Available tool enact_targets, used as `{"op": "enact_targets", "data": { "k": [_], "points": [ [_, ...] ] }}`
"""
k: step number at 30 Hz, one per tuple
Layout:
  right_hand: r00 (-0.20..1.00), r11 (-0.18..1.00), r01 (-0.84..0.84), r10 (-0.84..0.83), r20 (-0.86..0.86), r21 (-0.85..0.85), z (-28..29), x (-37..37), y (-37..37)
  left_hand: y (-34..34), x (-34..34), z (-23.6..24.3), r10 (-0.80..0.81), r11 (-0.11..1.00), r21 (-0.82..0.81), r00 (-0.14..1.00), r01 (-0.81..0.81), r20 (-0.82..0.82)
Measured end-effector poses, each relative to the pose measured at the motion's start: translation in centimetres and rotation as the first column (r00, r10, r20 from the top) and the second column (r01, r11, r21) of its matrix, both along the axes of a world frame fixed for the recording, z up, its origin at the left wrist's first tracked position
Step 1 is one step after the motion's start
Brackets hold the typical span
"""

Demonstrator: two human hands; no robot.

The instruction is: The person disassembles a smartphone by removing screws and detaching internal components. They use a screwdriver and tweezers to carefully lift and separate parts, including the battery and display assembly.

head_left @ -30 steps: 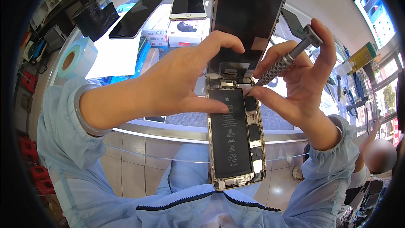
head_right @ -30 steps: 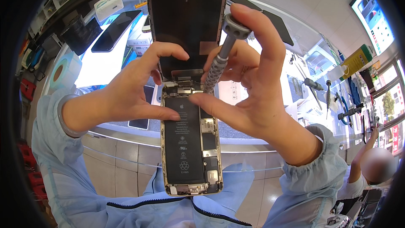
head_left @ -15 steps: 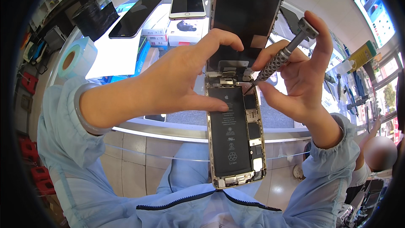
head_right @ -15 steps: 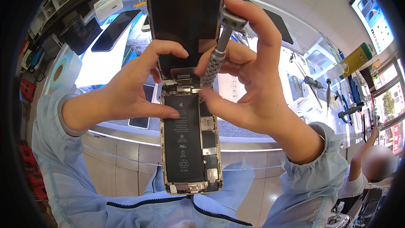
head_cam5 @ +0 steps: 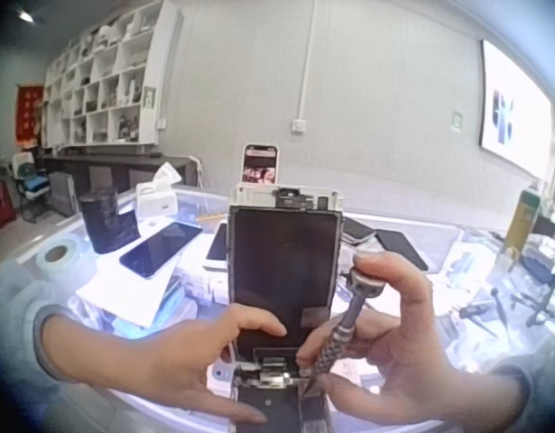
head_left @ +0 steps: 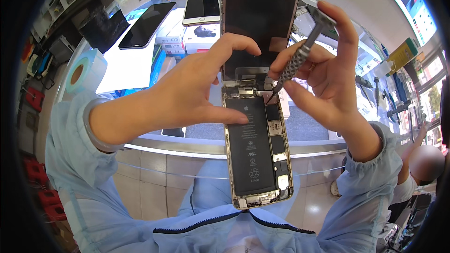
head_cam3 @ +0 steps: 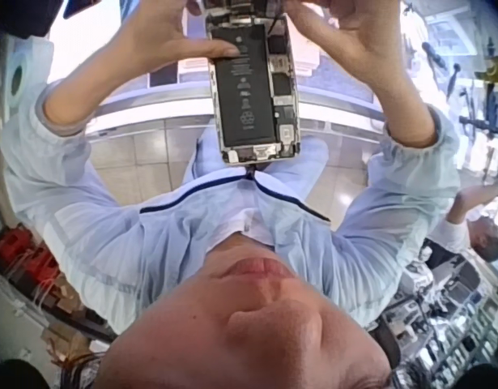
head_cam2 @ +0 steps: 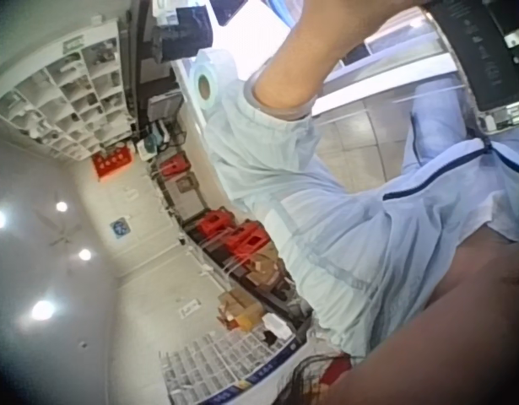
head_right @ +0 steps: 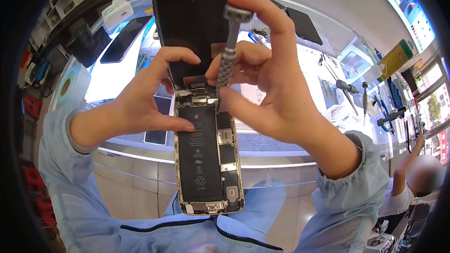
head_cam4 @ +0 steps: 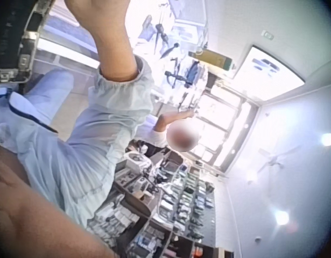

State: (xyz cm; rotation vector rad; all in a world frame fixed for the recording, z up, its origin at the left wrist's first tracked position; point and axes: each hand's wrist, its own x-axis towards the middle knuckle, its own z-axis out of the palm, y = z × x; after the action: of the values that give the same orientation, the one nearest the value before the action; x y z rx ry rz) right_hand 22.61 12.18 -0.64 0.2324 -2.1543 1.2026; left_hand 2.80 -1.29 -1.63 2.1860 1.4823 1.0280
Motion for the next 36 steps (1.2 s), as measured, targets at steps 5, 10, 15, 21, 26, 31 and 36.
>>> {"op": "enact_targets", "data": {
  "k": [5,10,15,21,26,31,36],
  "points": [
    [0.995,0.998,0.054,-0.052,0.083,-0.017,0.7,0.1,0.1,-0.3,0.0,0.0,0.012,1.000,0.013,1.000,-0.012,-0.017],
    [0.997,1.000,0.026,-0.026,0.077,-0.005,0.7,0.2,-0.8,-0.3,-0.2,0.1,0.006,1.000,-0.016,1.000,-0.006,-0.024],
    [0.999,0.999,0.016,-0.015,0.050,-0.030,0.6,0.3,-0.5,-0.2,-0.1,0.1,0.001,1.000,-0.007,1.000,-0.001,-0.019],
    [0.989,0.983,0.150,-0.148,0.022,-0.110,0.2,0.2,-0.5,-0.4,-0.3,0.0,0.016,1.000,-0.022,1.000,-0.016,-0.011],
    [0.978,0.979,0.203,-0.204,-0.041,-0.023,0.2,0.5,-0.1,-0.4,-0.2,0.1,0.007,1.000,-0.010,1.000,-0.007,-0.011],
    [0.973,0.974,0.226,-0.225,-0.047,0.021,-0.1,0.2,-0.2,-0.4,-0.1,-0.1,0.009,1.000,-0.022,1.000,-0.009,0.001],
    [0.976,0.976,0.213,-0.212,-0.041,0.042,0.0,0.2,-0.2,-0.6,-0.2,0.0,0.010,0.999,-0.036,1.000,-0.010,-0.003]
  ]
}}
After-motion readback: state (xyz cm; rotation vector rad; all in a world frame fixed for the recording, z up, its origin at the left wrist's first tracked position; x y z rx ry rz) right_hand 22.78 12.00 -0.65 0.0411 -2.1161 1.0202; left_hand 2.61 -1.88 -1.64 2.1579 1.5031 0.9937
